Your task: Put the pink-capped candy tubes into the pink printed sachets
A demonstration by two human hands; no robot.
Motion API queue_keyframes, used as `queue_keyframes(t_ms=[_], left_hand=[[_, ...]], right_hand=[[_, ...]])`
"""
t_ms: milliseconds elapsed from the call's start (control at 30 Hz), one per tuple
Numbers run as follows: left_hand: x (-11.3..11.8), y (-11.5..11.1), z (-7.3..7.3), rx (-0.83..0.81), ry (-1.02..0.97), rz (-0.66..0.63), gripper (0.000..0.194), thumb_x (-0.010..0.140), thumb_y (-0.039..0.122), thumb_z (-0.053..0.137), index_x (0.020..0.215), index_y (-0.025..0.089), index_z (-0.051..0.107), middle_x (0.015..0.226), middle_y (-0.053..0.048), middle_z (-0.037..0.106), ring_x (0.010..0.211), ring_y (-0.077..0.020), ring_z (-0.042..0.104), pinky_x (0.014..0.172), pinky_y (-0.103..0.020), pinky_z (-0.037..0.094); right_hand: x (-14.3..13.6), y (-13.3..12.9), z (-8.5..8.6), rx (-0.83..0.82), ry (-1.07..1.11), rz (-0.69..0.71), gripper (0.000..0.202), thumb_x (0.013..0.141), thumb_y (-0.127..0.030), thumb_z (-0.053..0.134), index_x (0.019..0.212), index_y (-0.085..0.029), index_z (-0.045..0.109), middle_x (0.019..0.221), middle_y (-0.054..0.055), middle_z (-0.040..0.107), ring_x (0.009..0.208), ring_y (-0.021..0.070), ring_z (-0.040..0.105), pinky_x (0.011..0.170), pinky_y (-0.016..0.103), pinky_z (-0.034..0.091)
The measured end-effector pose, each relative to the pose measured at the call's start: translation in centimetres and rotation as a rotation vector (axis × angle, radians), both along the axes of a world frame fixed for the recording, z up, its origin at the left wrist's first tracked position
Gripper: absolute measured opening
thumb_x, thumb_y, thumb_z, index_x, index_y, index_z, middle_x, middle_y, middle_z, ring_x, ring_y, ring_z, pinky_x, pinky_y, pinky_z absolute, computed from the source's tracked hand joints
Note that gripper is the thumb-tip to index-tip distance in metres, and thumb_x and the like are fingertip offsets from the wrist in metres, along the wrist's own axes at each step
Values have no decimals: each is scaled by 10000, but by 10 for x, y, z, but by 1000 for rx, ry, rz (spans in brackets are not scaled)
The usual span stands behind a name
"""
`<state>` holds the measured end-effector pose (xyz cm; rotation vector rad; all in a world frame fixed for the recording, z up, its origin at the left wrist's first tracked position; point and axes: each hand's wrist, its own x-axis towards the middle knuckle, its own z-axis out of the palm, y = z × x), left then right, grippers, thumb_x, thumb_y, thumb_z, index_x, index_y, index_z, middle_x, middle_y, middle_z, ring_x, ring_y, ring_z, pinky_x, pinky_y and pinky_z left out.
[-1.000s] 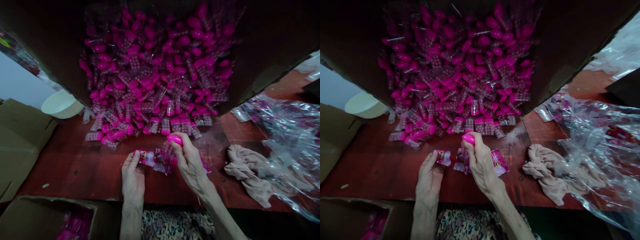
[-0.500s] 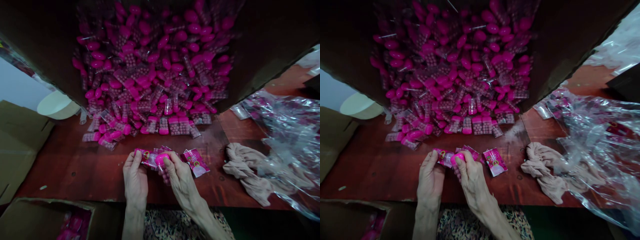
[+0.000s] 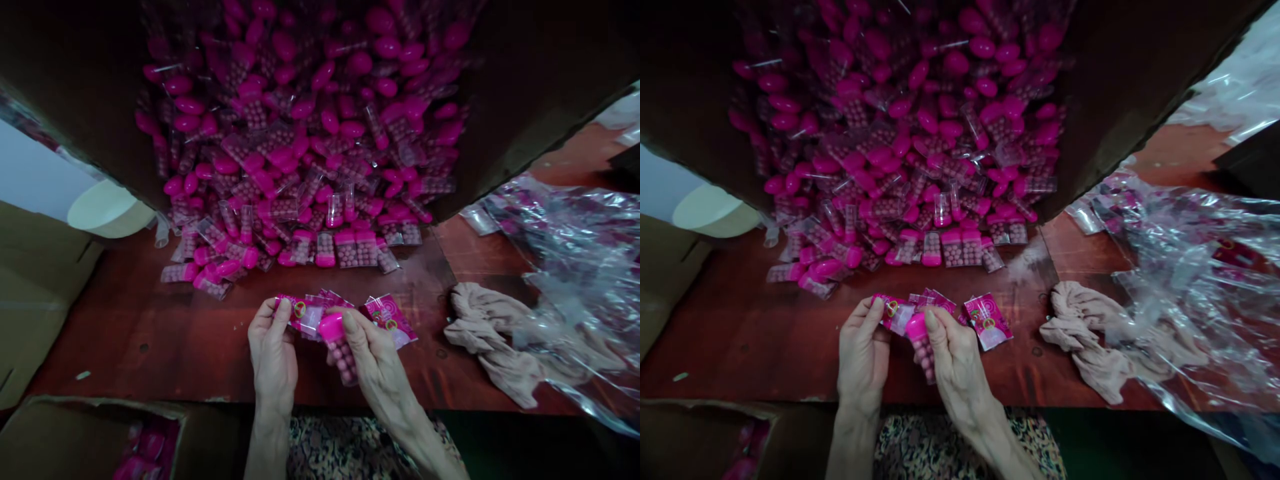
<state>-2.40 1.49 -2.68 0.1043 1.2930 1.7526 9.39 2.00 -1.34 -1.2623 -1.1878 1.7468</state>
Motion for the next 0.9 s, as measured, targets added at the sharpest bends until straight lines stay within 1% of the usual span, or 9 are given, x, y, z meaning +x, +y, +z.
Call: queue_keyframes(t_ms=[100,300,467,567,700,733,800,867,900], left_hand=[[-2,-1,0,8,-26,12,217,568,237,786,665,150,612,619,29,640,547,-73,561,567,-186,443],[-1,-4,2,49,-68,-44,172,609,223,769,668,152,624,639,22,657,561,-73,573,574,-183,452],[0,-5,3,58,-74,-57,158,621,220,761,676,159,626,640,20,655,557,-85,570,563,-196,456],[0,-6,3,73,24,-69,146,640,215,750,679,157,621,642,22,649,574,-76,563,587,-182,450],[-2,-9,1,61,177,-113,136,677,223,728,697,157,611,666,22,647,611,-74,560,624,-175,441],[-3,-9,0,50,199,-137,133,687,229,721,711,159,611,663,24,644,605,-73,557,616,-175,438],[-3,-9,-1,31,222,-174,132,701,235,712,748,163,612,657,29,640,591,-70,550,601,-173,435],[-1,-8,-2,19,232,-178,147,711,239,706,795,168,608,670,32,640,593,-69,552,598,-172,437],[0,-7,-2,13,236,-163,168,712,239,706,828,172,604,690,31,644,605,-70,559,606,-175,441]], right_hand=[[1,-3,1,36,-8,-51,445,866,-564,409,883,-156,585,553,-25,535,423,60,463,367,130,399],[-2,-8,-2,204,-81,-2,380,913,-486,375,942,-177,595,561,-25,533,447,71,478,373,136,399],[-5,-10,-6,293,-152,-51,377,931,-458,347,1046,-189,585,563,-26,547,450,77,492,404,150,421],[-3,-9,-6,235,-166,-16,401,927,-476,345,1021,-174,592,541,-32,528,431,71,473,391,149,408],[0,-8,-4,42,-108,138,437,916,-510,348,870,-158,603,540,-35,502,418,55,450,360,133,385],[1,-7,-4,11,-85,153,429,912,-513,357,884,-160,599,544,-37,502,419,53,451,359,129,387],[2,-6,-6,-31,-50,140,406,902,-520,379,994,-176,575,544,-47,504,412,53,451,352,126,395],[2,-5,-8,-50,-36,98,402,888,-525,406,1092,-200,527,544,-56,511,408,55,452,348,123,400],[1,-5,-10,-55,-30,85,400,882,-529,418,1095,-206,518,546,-58,514,411,55,454,348,120,400]])
